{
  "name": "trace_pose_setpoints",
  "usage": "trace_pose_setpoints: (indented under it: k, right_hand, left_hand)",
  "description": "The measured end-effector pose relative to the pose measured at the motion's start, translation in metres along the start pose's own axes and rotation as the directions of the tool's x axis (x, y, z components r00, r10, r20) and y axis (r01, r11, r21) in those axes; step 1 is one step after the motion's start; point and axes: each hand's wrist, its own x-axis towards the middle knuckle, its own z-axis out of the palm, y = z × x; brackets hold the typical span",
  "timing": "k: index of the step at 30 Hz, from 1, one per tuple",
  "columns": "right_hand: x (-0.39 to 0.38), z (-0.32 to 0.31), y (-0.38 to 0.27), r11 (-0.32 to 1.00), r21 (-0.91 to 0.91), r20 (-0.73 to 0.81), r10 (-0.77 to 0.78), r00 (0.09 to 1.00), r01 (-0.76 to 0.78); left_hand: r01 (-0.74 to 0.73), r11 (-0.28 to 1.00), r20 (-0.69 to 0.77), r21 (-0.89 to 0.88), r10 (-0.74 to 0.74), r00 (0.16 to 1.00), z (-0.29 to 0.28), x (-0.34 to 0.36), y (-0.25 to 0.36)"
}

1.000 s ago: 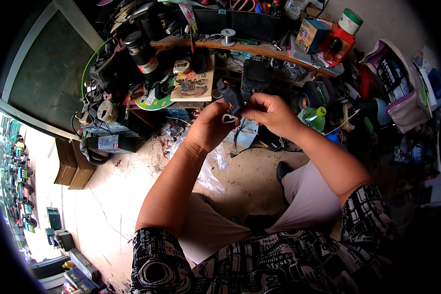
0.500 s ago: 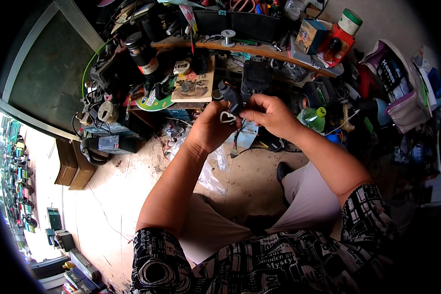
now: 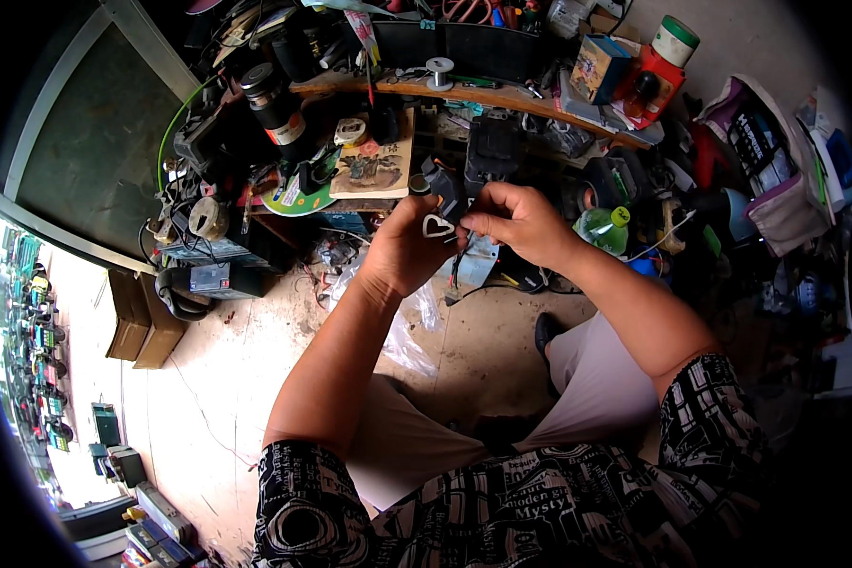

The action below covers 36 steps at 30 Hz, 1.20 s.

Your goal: The person manipulates a small black electrical connector with red and black wires by hand, using a small precision tool to work on the internal parts, and then handles a spool of wire.

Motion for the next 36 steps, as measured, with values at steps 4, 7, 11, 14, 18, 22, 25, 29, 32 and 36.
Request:
trace_pose_setpoints:
  k: [4, 7, 11, 14, 18, 22, 25, 29, 32, 36]
  right_hand:
    - [0.0, 0.0, 0.0, 1.0, -0.005, 0.004, -0.008, 1.0, 0.008]
    - [0.0, 0.0, 0.0, 1.0, 0.006, 0.012, -0.005, 1.0, 0.005]
    - [0.001, 0.0, 0.001, 0.999, 0.034, 0.019, 0.001, 1.0, -0.002]
    - [0.001, -0.001, 0.003, 1.0, 0.025, 0.02, 0.009, 1.0, -0.01]
    - [0.002, -0.002, 0.006, 1.0, 0.026, 0.016, 0.008, 1.0, -0.008]
    - [0.002, -0.002, 0.005, 0.999, 0.051, 0.019, 0.009, 1.0, -0.01]
    - [0.002, -0.002, 0.005, 0.999, 0.046, 0.015, 0.007, 1.0, -0.007]
    - [0.004, -0.007, 0.006, 1.0, 0.004, -0.007, -0.009, 1.0, 0.009]
    - [0.006, -0.014, 0.008, 0.998, -0.044, -0.001, -0.053, 0.999, 0.053]
    - [0.003, -0.016, 0.003, 0.987, -0.147, 0.031, -0.061, 0.998, 0.065]
  left_hand:
    - [0.006, 1.0, 0.009, -0.004, -0.006, 1.0, 0.002, 0.0, 0.0]
    - [0.014, 1.0, 0.012, 0.008, -0.014, 1.0, 0.004, -0.002, 0.001]
    - [0.002, 1.0, -0.004, 0.027, -0.002, 1.0, 0.003, 0.0, 0.0]
    - [0.0, 0.999, 0.007, 0.046, 0.0, 1.0, 0.006, -0.001, 0.0]
    - [-0.002, 0.998, -0.029, 0.058, 0.004, 1.0, 0.006, -0.001, 0.0]
    - [-0.004, 0.998, -0.018, 0.071, 0.005, 1.0, -0.003, 0.001, 0.0]
    - [-0.006, 0.999, -0.013, 0.046, 0.006, 1.0, -0.004, 0.001, -0.001]
    - [0.008, 0.999, -0.012, 0.038, -0.007, 1.0, 0.002, -0.002, 0.002]
    - [0.033, 0.997, 0.07, 0.065, -0.037, 0.997, 0.006, -0.006, 0.008]
    - [0.05, 0.963, 0.015, 0.266, -0.056, 0.998, 0.013, -0.009, 0.013]
